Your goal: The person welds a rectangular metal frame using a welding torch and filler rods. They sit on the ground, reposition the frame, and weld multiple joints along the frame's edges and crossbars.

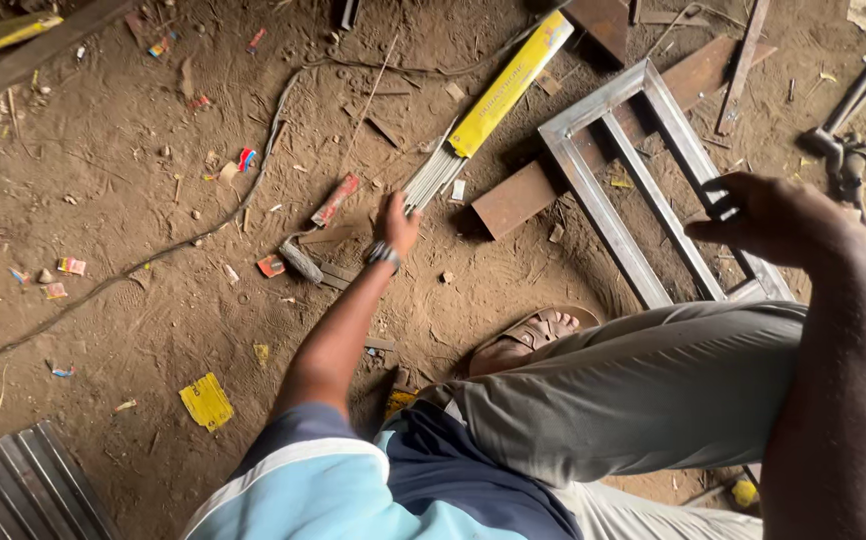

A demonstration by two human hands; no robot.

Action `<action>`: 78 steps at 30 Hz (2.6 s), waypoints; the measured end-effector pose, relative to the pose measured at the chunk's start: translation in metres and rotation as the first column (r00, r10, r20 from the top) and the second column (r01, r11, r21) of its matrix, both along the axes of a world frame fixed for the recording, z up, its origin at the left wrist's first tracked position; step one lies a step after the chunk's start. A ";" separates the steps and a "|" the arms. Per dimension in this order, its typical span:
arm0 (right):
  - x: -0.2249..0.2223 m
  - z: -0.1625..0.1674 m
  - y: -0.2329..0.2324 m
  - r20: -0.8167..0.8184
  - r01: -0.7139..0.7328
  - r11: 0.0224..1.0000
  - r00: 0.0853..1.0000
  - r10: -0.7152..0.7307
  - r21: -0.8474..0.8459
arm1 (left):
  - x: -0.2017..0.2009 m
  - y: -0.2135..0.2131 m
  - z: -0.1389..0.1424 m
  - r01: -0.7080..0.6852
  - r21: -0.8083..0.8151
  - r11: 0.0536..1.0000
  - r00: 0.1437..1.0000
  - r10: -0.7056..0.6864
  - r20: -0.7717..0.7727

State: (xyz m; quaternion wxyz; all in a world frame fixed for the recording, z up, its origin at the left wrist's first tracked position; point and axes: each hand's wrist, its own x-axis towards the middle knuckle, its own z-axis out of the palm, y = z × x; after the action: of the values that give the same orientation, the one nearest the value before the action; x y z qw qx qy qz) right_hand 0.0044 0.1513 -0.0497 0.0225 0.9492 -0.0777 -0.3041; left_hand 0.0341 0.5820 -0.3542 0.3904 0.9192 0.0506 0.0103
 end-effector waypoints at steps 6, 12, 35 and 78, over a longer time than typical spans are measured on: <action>-0.002 0.025 0.019 -0.044 0.032 0.999 0.998 -0.034 -0.036 | 0.049 -0.043 0.017 0.100 0.085 0.991 0.992 -0.106 0.068; -0.005 0.037 0.031 -0.058 0.057 0.994 0.996 -0.062 -0.089 | 0.055 -0.048 0.024 0.103 0.176 0.979 0.995 -0.102 -0.016; -0.006 0.043 0.041 -0.036 0.135 0.985 0.991 -0.132 0.106 | -0.150 0.043 -0.016 -0.021 -0.679 0.734 0.877 -0.313 -0.365; -0.639 -0.254 0.122 0.491 0.832 -0.497 -0.549 -0.676 0.246 | -0.110 -0.237 -0.008 0.522 -0.505 0.687 0.492 -0.726 -0.480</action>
State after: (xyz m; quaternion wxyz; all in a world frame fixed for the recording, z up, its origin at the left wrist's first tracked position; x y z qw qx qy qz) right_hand -0.6346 0.2730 -0.3036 -0.1074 0.4229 -0.8963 0.0797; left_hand -0.0760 0.3452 -0.3626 0.4544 0.7466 -0.1576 -0.4597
